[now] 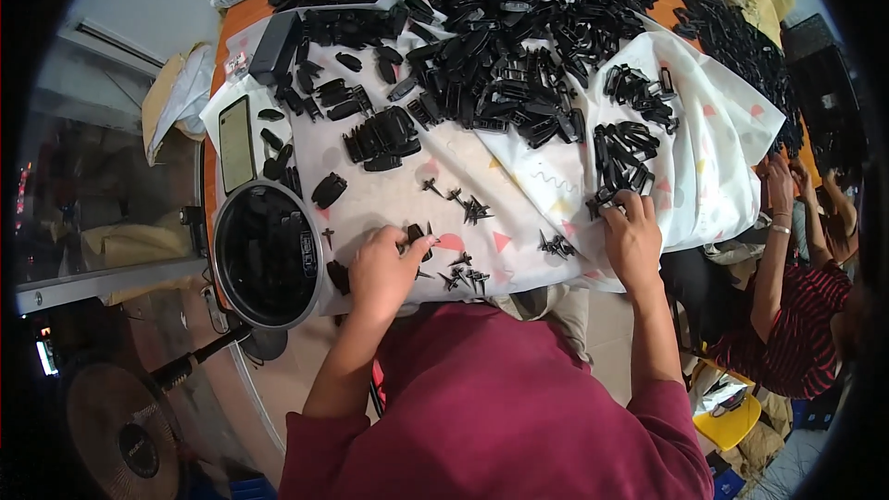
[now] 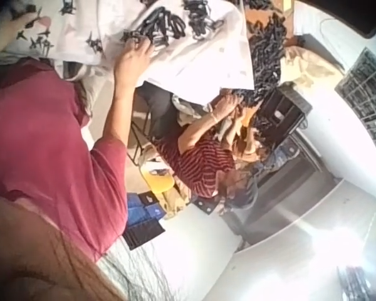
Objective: Manually assembling small black plastic components at a workbench.
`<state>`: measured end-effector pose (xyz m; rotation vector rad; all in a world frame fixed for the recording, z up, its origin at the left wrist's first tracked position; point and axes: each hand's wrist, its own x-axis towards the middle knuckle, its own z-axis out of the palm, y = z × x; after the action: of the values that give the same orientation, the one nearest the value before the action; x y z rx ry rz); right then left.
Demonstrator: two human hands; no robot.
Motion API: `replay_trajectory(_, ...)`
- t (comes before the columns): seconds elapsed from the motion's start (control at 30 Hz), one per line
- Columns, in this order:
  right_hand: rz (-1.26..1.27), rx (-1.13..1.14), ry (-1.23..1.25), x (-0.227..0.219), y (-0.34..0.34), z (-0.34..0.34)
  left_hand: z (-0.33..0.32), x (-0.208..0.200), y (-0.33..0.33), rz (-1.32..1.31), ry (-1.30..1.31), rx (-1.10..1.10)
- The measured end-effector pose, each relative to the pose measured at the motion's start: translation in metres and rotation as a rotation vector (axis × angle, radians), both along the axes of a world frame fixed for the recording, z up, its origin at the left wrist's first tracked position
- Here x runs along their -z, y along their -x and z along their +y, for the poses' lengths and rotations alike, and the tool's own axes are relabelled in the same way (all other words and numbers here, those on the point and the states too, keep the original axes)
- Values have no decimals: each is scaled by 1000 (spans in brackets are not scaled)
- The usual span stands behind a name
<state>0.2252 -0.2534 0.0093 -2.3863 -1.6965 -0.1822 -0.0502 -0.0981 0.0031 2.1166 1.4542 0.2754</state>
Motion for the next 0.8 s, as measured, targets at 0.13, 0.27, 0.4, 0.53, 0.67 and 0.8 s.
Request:
replay_trajectory(0.13,8,-28,-16,-1,2,2,4,-5,-2,26,6,70)
replay_trajectory(0.27,38,-27,37,8,-4,-1,7,-1,-8,-320,180,37)
replay_trajectory(0.4,-4,-67,30,8,-6,3,18,2,-30,-175,-204,281)
replay_trajectory(0.53,20,-165,-98,5,-5,6,29,11,-37,2,-183,319)
replay_trajectory(0.67,-35,-135,-58,10,-3,12,26,6,-39,41,-363,487)
replay_trajectory(0.8,-57,-62,6,6,0,7,30,-13,-34,190,-251,604)
